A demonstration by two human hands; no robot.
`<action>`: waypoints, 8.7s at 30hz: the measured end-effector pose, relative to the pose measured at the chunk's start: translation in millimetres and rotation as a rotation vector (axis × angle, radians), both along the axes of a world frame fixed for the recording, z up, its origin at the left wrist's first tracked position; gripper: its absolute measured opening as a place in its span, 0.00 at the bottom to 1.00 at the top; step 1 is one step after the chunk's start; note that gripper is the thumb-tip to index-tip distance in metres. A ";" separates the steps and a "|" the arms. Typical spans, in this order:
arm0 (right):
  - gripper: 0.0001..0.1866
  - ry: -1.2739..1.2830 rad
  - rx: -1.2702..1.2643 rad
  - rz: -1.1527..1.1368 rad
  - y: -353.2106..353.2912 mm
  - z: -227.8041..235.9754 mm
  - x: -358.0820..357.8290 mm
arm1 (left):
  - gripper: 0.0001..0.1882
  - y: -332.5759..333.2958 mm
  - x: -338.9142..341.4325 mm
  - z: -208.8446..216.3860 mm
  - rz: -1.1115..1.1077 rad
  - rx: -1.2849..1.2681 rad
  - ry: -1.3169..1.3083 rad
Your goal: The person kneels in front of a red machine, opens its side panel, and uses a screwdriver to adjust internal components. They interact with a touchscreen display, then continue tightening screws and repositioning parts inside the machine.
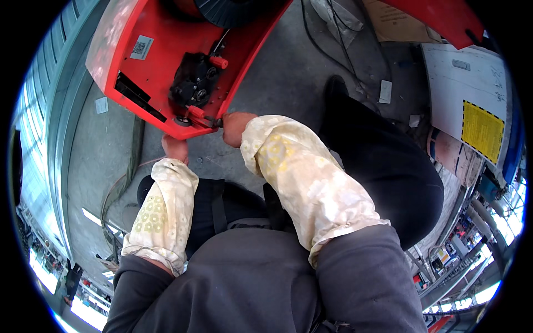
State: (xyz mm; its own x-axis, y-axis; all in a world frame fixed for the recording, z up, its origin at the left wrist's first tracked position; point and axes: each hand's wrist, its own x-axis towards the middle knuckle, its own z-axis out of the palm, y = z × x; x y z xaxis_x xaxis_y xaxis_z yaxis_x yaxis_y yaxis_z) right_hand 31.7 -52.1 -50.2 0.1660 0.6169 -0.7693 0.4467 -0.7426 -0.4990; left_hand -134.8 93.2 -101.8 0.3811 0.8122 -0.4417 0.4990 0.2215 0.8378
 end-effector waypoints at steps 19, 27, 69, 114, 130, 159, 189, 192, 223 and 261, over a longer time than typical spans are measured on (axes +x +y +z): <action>0.21 0.066 0.081 -0.063 -8.4 -2.8 4.5 | 0.11 -0.7 -8.5 -15.7 0.060 -0.049 -0.113; 0.20 0.040 0.098 -0.068 -9.9 -9.8 0.8 | 0.09 -3.8 -0.4 -0.8 0.009 0.015 -0.111; 0.12 0.368 0.419 -0.974 50.5 -68.5 -64.5 | 0.14 2.0 -10.1 -11.5 0.006 -0.071 -0.108; 0.05 1.540 0.057 -1.002 44.4 -53.9 -15.7 | 0.11 -0.8 -0.9 -8.0 -0.228 0.351 0.099; 0.03 1.612 0.077 -1.054 46.0 -56.5 -21.9 | 0.14 5.3 -2.4 -3.1 -0.063 -0.077 -0.061; 0.01 1.456 0.038 -1.197 54.2 -42.7 -23.5 | 0.17 6.3 -4.9 -10.1 -0.065 -0.002 0.052; 0.04 1.530 0.039 -1.204 53.8 -49.7 -22.9 | 0.11 6.3 -2.9 -5.2 -0.022 -0.305 -0.271; 0.04 1.548 0.054 -1.195 55.6 -49.0 -22.4 | 0.11 6.0 -4.0 -6.0 -0.064 -0.277 -0.270; 0.04 1.368 0.021 -1.306 61.1 -33.6 -24.3 | 0.14 15.9 -4.6 -16.5 0.013 -0.414 -0.358; 0.05 1.408 0.039 -1.238 59.4 -40.8 -23.5 | 0.16 11.6 -2.2 -1.3 -0.172 -0.117 -0.062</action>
